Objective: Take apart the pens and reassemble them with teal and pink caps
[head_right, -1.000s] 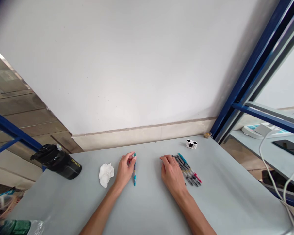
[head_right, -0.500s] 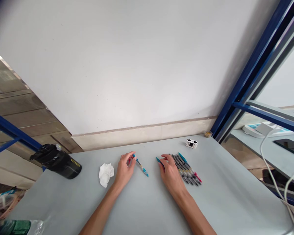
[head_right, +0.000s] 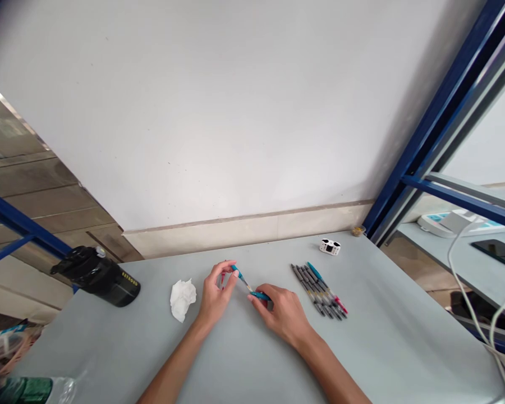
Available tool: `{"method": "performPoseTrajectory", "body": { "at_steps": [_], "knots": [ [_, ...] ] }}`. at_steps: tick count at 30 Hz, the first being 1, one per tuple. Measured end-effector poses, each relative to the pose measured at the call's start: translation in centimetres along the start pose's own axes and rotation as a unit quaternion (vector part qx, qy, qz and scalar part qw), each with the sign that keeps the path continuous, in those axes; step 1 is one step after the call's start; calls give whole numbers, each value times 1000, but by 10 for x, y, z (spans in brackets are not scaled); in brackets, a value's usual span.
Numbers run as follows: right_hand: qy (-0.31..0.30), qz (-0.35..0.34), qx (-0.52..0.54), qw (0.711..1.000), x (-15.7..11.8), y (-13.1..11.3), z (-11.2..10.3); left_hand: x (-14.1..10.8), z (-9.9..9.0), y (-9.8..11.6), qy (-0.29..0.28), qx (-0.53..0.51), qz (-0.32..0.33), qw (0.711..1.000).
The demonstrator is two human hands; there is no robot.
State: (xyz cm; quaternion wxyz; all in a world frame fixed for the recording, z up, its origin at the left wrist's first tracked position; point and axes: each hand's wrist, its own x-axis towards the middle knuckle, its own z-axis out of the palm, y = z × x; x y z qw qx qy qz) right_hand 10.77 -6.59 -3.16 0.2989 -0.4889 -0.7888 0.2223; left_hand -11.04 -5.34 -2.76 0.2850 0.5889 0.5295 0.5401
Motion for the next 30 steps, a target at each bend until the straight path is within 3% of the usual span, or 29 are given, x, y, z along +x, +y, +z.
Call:
{"method": "performPoseTrajectory", "body": {
  "at_steps": [5,13,21,25,30],
  "knots": [
    [-6,-35,1,999,-1,-2,-1,-1,1,3,-5,-17,-9,1000],
    [12,-18,40,999,-1,-7,-4,1,-1,6,26,-55,-34,998],
    [-28,-35,74,996,-3,-8,-8,-4,2,11,-1,-87,-14,996],
    [-24,-38,89,995,-4,-8,-9,-6,2,17,10,-130,-43,991],
    [-13,-39,89,995,-4,-8,-10,-4,2,23,-52,-139,-39,988]
  ]
}}
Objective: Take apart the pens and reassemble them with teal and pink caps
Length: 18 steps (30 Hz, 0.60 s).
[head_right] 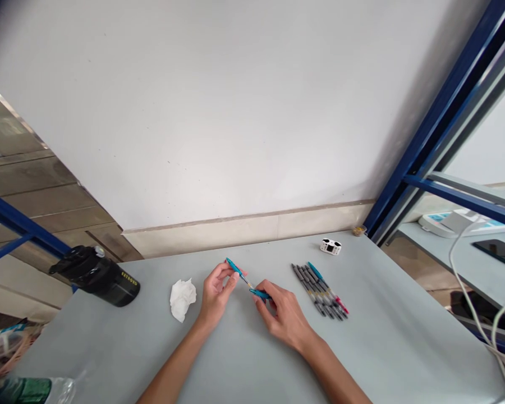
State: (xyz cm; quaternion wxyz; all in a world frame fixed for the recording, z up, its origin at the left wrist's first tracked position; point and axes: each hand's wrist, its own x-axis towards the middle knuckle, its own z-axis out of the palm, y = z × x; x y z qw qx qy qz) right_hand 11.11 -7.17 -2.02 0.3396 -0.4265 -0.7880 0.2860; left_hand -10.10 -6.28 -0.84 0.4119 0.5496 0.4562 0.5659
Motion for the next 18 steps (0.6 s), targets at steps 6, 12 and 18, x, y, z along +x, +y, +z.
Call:
{"method": "performPoseTrajectory", "body": {
  "at_steps": [6,12,18],
  "knots": [
    [-4,8,-1,1000,0,2,4,2,3,-7,12,5,-8,1000],
    [64,5,33,997,1,7,8,9,-11,-20,82,185,25,979],
    [81,24,29,996,2,9,5,15,-24,-41,31,389,116,913]
  ]
}}
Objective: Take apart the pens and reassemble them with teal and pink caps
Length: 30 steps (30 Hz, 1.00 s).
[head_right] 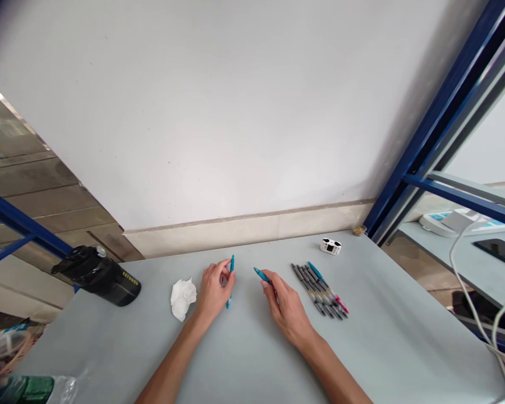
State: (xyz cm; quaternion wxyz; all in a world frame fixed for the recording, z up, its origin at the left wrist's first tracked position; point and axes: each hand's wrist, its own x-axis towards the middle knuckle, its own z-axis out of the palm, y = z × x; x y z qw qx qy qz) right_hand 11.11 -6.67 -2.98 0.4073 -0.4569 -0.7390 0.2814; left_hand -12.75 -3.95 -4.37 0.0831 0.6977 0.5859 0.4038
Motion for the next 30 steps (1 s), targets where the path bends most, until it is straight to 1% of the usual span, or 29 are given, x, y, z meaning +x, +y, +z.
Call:
{"method": "performPoseTrajectory", "body": {
  "at_steps": [3,6,14,21,30],
  "knots": [
    [26,31,17,999,-1,1,1,-2,6,-5,-20,21,22,999],
    [52,45,33,997,0,1,3,-4,10,-6,-18,11,24,999],
    [21,30,-5,999,0,2,4,-8,11,-4,-10,-9,0,1000],
    [13,22,9,1000,0,2,1,-8,11,-3,-4,-24,0,1000],
    [0,30,19,999,0,3,0,-7,13,-7,-7,-24,-2,1000]
  ]
}}
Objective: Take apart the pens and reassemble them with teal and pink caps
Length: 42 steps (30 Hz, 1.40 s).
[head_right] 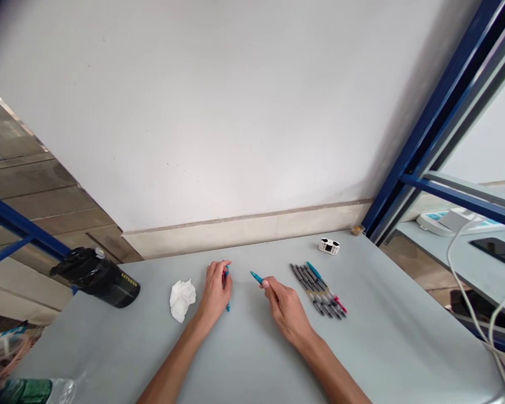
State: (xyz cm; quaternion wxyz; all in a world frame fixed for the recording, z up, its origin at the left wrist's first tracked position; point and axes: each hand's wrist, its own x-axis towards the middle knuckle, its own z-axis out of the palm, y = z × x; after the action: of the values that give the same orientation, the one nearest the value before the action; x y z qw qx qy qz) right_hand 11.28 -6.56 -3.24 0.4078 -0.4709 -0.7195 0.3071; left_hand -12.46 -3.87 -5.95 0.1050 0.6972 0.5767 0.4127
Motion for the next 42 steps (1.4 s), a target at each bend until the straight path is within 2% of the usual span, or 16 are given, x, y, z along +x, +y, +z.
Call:
{"method": "performPoseTrajectory", "body": {
  "at_steps": [8,13,19,22,24,26,29,31,34,38,42],
  "knots": [
    [24,20,1,999,-1,-3,2,2,-10,17,12,-21,-19,1000],
    [4,-7,-14,1000,-1,-4,0,2,-11,19,21,-26,-18,999],
    [17,23,17,999,-2,-6,2,3,-13,22,29,-49,-28,998],
    [7,2,13,1000,-1,-5,2,3,-17,30,34,-85,-22,996],
    [-4,-21,-3,1000,0,-4,1,3,-22,38,19,-129,-21,991],
    [-9,-33,-18,999,1,-5,1,2,-26,48,-25,-187,-21,982],
    [-20,-26,-27,999,0,-7,0,-1,-28,60,-107,-268,-22,957],
    [-28,-12,-21,999,0,-8,0,-2,-25,62,-129,-306,-49,942],
    [-35,-1,-13,999,-1,-9,1,-2,-19,59,-103,-326,-100,934],
    [-50,-41,-18,998,0,-9,2,2,-15,51,-55,-354,-129,925],
    [-48,-67,-36,996,2,-8,2,2,-16,51,-51,-392,-145,907]
  ]
}}
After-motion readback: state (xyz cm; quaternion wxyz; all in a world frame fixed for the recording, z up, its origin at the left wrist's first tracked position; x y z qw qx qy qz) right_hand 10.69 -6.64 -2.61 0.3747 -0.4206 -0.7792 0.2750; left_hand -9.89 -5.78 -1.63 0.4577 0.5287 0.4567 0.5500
